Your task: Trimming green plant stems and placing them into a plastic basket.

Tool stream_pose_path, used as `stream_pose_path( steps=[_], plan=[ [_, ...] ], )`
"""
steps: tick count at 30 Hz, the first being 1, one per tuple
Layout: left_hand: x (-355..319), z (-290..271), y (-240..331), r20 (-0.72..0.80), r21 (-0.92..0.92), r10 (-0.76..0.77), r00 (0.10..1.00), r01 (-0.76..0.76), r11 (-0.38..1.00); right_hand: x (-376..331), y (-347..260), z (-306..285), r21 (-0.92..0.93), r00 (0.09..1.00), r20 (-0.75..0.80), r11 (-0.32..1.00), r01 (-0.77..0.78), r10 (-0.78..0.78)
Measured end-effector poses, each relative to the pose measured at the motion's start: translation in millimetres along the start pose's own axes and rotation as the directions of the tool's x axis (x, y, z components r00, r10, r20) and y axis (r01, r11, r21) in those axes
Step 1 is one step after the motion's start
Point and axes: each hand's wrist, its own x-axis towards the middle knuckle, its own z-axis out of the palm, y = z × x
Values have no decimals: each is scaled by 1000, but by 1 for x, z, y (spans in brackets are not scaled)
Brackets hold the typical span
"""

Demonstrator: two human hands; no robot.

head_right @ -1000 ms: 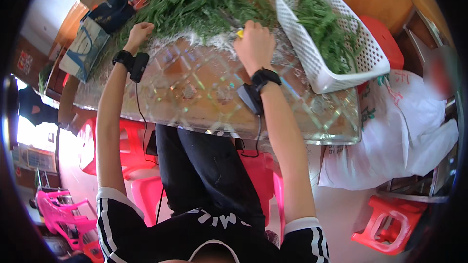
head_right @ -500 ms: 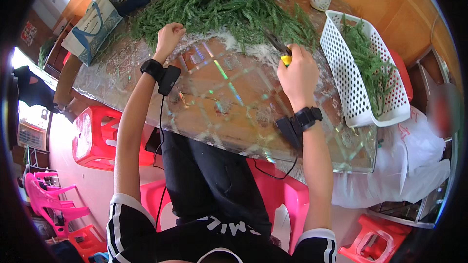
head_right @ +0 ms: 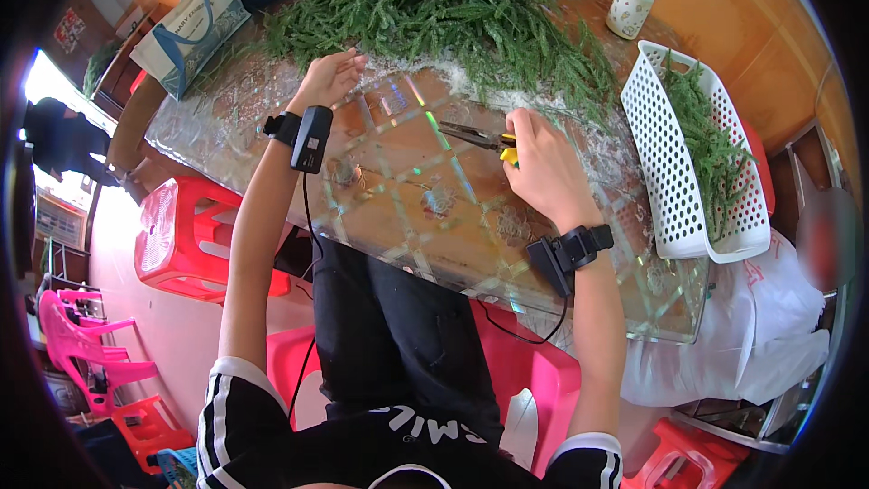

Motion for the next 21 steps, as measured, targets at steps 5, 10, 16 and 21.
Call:
stream_pose_path(
  steps=[5, 10, 16, 21],
  plan=[
    [-6, 29, -3, -267, 297, 160, 950, -77, 952, -3, 8, -2, -5, 996, 78, 999, -36, 37],
    [19, 14, 29, -4, 877, 697, 717, -333, 346, -1, 5, -1, 19, 994, 106, 1000, -23, 21],
    [47, 24, 66, 36, 856, 241, 970, -154, 493, -4, 9, 1, -6, 991, 129, 999, 36, -35],
    [69, 17, 56, -72, 814, 118, 990, -10, 581, -3, 8, 0, -24, 991, 124, 999, 47, -44]
  ],
)
